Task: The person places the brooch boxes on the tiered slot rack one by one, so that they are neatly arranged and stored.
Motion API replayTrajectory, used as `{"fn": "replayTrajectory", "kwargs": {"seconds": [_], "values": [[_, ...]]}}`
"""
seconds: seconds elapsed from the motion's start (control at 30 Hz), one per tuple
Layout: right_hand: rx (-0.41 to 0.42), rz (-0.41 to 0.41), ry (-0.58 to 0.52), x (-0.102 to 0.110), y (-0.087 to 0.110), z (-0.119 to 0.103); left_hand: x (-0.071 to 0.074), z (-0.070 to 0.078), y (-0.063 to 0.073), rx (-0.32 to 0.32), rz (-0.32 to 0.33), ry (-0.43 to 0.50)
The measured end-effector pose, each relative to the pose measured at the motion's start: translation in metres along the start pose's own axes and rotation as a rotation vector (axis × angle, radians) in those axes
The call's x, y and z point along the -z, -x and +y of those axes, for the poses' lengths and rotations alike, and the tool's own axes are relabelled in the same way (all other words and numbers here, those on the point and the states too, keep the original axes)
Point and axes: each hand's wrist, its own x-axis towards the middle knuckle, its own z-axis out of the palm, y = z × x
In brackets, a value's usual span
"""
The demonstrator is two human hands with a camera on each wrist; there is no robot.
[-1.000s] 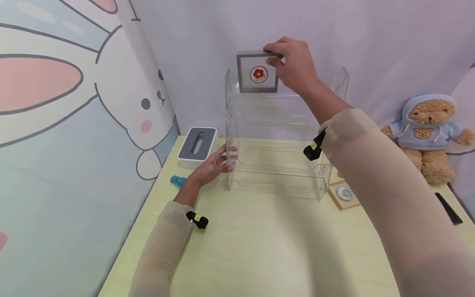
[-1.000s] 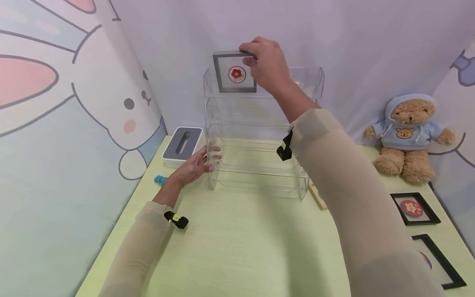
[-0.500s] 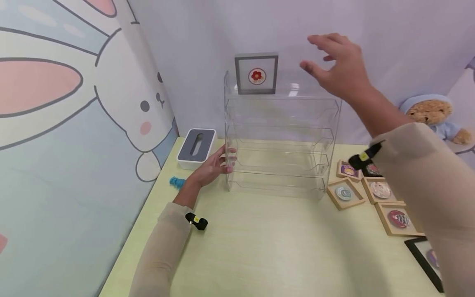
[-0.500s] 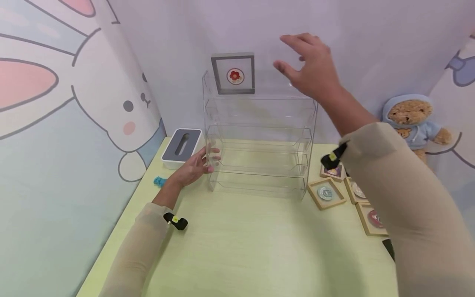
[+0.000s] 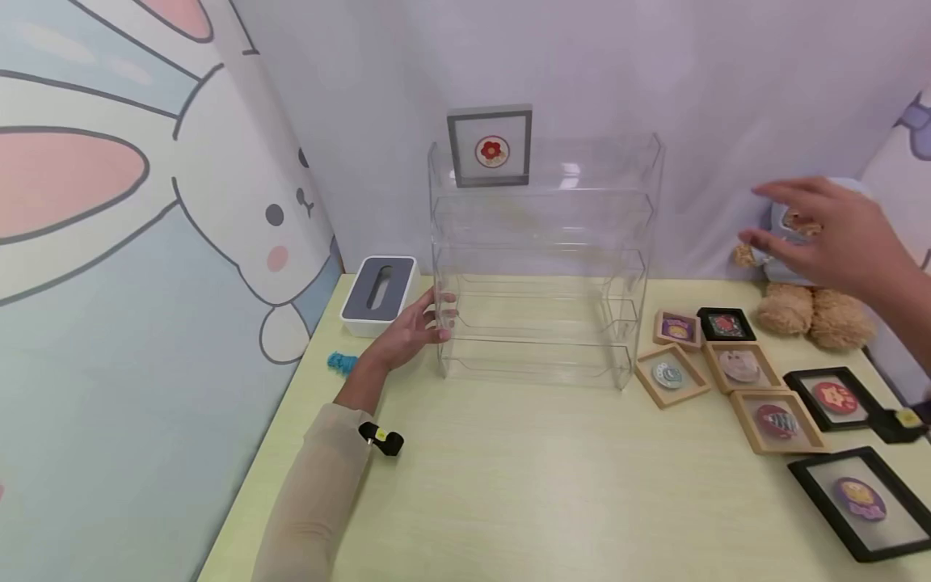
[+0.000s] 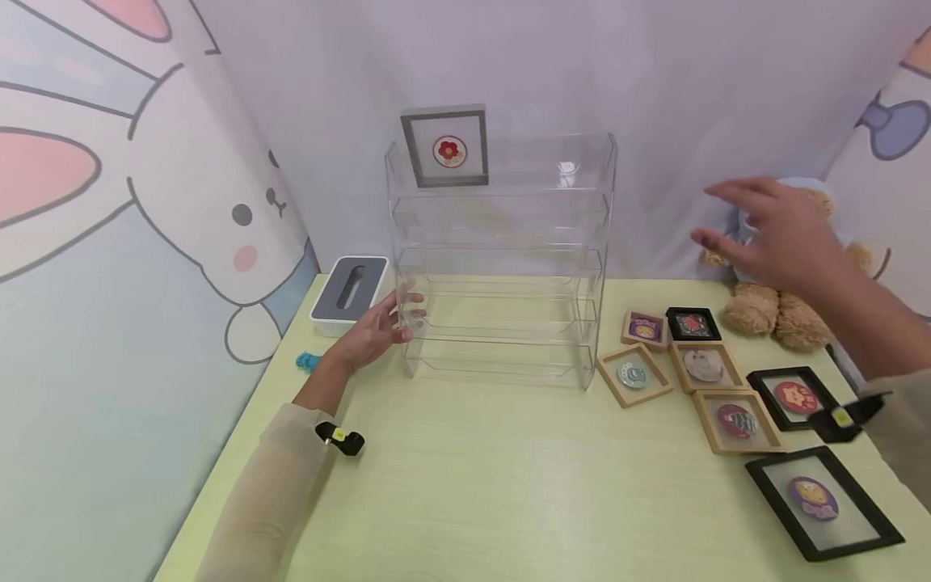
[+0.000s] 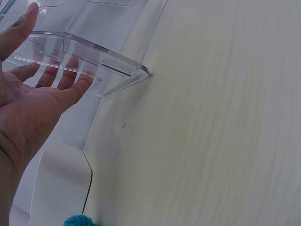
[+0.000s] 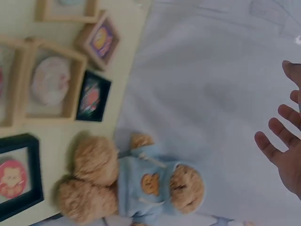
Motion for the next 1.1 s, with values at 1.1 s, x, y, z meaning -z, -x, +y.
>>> {"fn": "replayTrajectory", "kwargs": {"seconds": [1.1], "values": [[-0.294, -0.338, -0.220, -0.087, 0.228, 0.106, 0.004, 0.004, 0.005, -0.025, 0.005, 0.015]]}}
